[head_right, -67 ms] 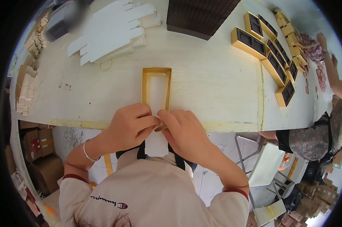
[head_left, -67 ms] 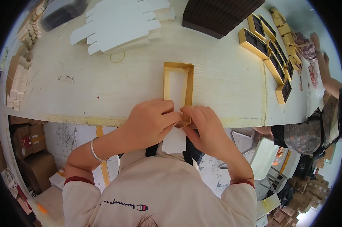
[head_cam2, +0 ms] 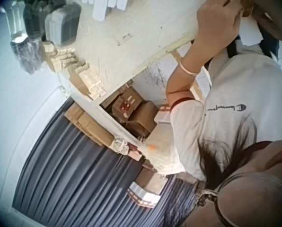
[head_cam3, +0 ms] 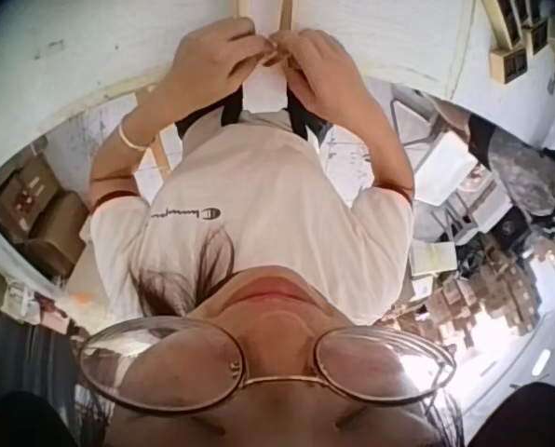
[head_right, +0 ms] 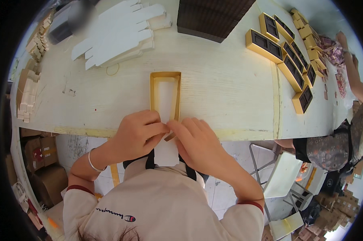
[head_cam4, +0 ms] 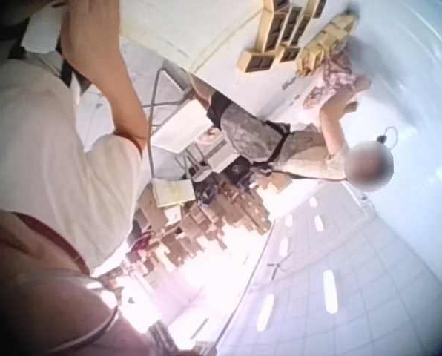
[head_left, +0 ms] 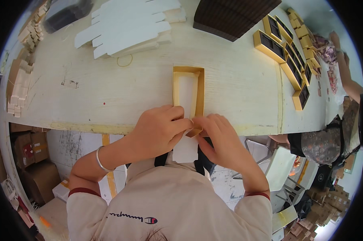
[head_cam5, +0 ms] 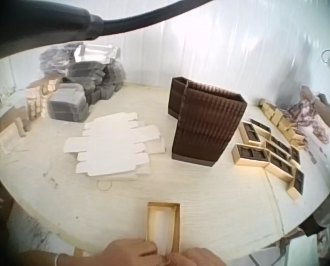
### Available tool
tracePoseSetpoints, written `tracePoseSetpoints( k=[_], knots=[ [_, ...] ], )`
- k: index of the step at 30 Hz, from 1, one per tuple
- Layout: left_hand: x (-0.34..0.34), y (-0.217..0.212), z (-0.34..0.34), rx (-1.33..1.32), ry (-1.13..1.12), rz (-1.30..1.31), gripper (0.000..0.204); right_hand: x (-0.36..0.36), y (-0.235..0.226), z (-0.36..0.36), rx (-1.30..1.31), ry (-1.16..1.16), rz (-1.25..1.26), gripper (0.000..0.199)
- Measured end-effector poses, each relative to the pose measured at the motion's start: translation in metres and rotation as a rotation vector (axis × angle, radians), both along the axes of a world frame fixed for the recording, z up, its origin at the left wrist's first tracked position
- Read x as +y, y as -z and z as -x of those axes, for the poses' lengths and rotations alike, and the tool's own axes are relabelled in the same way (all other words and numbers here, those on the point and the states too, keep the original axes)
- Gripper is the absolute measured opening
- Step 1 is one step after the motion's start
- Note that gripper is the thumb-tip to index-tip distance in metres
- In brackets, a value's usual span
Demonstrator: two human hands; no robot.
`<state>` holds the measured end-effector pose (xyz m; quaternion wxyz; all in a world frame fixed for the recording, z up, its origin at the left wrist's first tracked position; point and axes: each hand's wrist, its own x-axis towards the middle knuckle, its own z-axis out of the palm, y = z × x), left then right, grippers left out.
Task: The person folds flat cardboard pieces into rectangular boxes and places black plastic inserts inside them. The person repeats this process multiple times, stacking the finished boxes on the table.
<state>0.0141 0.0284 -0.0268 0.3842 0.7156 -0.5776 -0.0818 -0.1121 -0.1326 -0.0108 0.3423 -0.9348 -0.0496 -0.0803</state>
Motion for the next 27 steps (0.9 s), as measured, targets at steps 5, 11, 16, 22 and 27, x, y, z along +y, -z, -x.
tracePoseSetpoints(
  k=[5,11,16,22,27],
  knots=[
    [0.001,-0.003,0.001,0.014,0.005,-0.04,0.006,-0.001,0.001,0.018,-0.118,-0.093,0.196,0.055],
    [0.005,-0.02,-0.009,0.211,0.145,-0.107,0.017,-0.016,0.01,0.005,-0.166,-0.162,-0.049,0.042],
    [0.003,-0.026,-0.011,0.376,0.072,-0.152,0.018,-0.01,0.013,-0.008,-0.231,-0.089,-0.013,0.023],
    [-0.006,-0.007,-0.008,0.155,0.022,-0.074,0.014,0.007,0.018,-0.011,-0.319,0.077,0.005,0.019],
    [-0.006,-0.005,-0.005,0.029,0.011,-0.021,0.012,0.0,0.023,-0.008,-0.311,0.037,0.088,0.023]
  ],
)
